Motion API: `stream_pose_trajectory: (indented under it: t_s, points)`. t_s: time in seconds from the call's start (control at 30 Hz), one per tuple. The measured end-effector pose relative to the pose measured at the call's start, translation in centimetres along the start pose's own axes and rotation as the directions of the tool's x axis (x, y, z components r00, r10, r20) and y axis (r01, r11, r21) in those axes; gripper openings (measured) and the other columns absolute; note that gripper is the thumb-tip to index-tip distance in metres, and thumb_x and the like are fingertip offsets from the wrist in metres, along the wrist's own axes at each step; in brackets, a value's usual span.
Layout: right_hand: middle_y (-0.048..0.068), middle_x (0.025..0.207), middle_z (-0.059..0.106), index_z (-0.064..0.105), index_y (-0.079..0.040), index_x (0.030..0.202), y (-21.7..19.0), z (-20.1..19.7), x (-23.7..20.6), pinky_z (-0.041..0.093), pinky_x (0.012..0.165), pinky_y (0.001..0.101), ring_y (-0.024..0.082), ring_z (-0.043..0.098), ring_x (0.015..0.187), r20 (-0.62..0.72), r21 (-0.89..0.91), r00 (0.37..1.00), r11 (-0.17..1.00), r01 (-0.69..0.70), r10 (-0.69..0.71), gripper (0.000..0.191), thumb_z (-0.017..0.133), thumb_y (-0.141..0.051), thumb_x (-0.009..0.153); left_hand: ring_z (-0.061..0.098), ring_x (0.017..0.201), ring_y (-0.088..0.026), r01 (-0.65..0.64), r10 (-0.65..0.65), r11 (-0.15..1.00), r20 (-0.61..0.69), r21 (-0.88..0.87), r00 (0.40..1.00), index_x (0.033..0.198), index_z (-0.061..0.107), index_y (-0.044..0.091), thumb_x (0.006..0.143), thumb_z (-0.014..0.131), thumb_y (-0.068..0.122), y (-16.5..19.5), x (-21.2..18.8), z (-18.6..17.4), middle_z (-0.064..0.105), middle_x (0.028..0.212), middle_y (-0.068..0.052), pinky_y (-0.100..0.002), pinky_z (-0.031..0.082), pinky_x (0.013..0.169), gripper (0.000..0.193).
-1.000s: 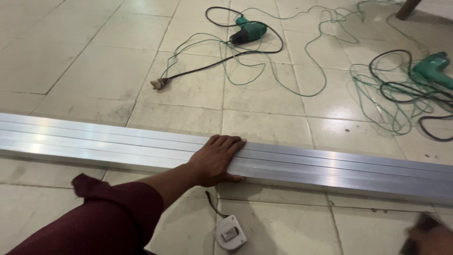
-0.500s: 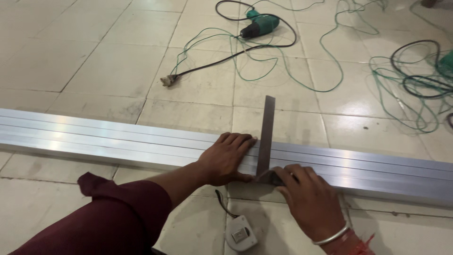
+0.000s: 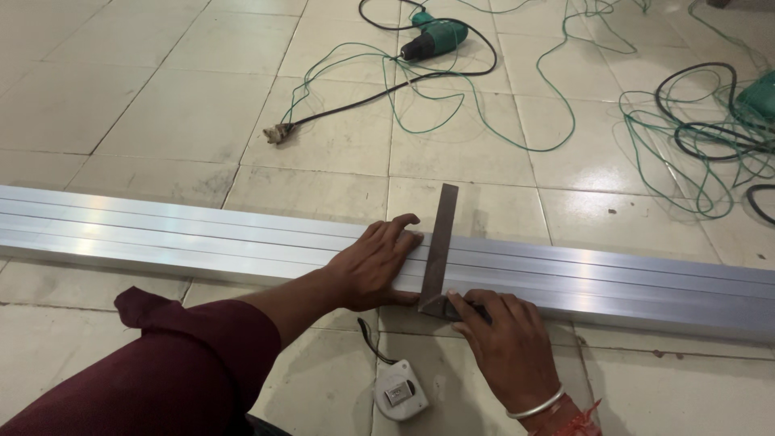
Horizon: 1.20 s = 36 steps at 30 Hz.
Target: The person kneels on a tiled floor working with long aluminum extrusion profiles. They align the profiles, use a steel ruler and tape measure to take measurements, mark cut lines with a pen, check alignment with a try square, and reposition the profiles on the floor.
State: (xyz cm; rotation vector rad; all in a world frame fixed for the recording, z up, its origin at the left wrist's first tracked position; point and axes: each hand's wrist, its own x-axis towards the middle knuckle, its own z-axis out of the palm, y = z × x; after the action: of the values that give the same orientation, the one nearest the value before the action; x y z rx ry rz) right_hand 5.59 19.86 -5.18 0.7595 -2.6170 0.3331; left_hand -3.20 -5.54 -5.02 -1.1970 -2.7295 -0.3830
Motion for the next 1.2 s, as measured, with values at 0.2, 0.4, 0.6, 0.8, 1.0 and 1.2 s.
stream_pose_trajectory:
  t_s: [0.2,0.4,0.6,0.8,1.0,1.2]
  points:
    - [0.002,0.109,0.065,0.067,-0.021,0.133,0.3,0.0,-0.3,0.044,0.089,0.0460,0.023,0.061,0.101,-0.004,0.033,1.000,0.999,0.012,-0.011,0.050,0.072,-0.029,0.084,0.044,0.129,-0.041,-0.009,0.013,0.999,0.074,-0.051,0.997,0.142,0.039,-0.011,0.085,0.074,0.050,-0.1,-0.2,-1.1,0.042,0.141,-0.026,-0.050,0.034,0.112,0.091]
    - [-0.001,0.109,0.065,0.068,-0.023,0.132,0.5,0.3,-0.4,0.041,0.091,0.0472,0.021,0.060,0.101,-0.025,-0.019,0.999,0.999,0.033,-0.033,0.050,0.072,-0.031,0.083,0.042,0.132,-0.042,0.076,-0.052,0.985,0.154,-0.156,0.987,0.151,0.037,0.007,0.086,0.072,0.050,0.5,-0.1,-1.8,0.040,0.142,-0.023,-0.052,0.035,0.112,0.086]
    - [-0.002,0.109,0.065,0.070,-0.022,0.129,0.6,0.5,-0.2,0.041,0.093,0.0470,0.020,0.061,0.102,-0.050,-0.014,0.997,0.998,0.056,-0.057,0.049,0.073,-0.034,0.081,0.036,0.136,-0.047,0.094,-0.067,0.991,0.246,-0.099,0.967,0.145,0.048,0.023,0.089,0.069,0.053,0.9,0.1,-2.1,0.035,0.147,-0.025,-0.054,0.035,0.112,0.067]
    - [0.003,0.105,0.070,0.075,-0.019,0.118,2.0,-0.3,-0.6,0.048,0.088,0.0443,0.024,0.065,0.098,-0.021,0.036,0.997,0.996,-0.079,0.080,0.049,0.080,-0.039,0.073,0.036,0.137,-0.045,0.083,-0.056,0.989,0.209,-0.122,0.976,0.142,0.053,0.024,0.090,0.069,0.051,0.8,-0.3,-1.9,0.036,0.148,-0.024,-0.054,0.035,0.112,0.061]
    - [0.002,0.100,0.073,0.078,-0.023,0.114,3.9,-1.6,-1.5,0.055,0.081,0.0392,0.021,0.069,0.090,0.054,0.032,0.970,0.970,-0.241,0.239,0.051,0.085,-0.041,0.067,0.036,0.137,-0.045,0.085,-0.059,0.990,0.213,-0.115,0.975,0.143,0.052,0.022,0.089,0.069,0.051,0.9,-0.2,-2.0,0.035,0.148,-0.024,-0.054,0.035,0.113,0.063]
    - [0.002,0.093,0.074,0.079,-0.021,0.109,4.0,-1.3,-1.4,0.056,0.076,0.0372,0.021,0.070,0.085,-0.015,0.081,0.977,0.974,-0.211,0.213,0.048,0.087,-0.039,0.065,0.036,0.138,-0.044,0.099,-0.073,0.988,0.212,-0.118,0.975,0.143,0.052,0.023,0.089,0.070,0.050,1.0,-0.3,-2.2,0.035,0.149,-0.023,-0.053,0.036,0.112,0.064]
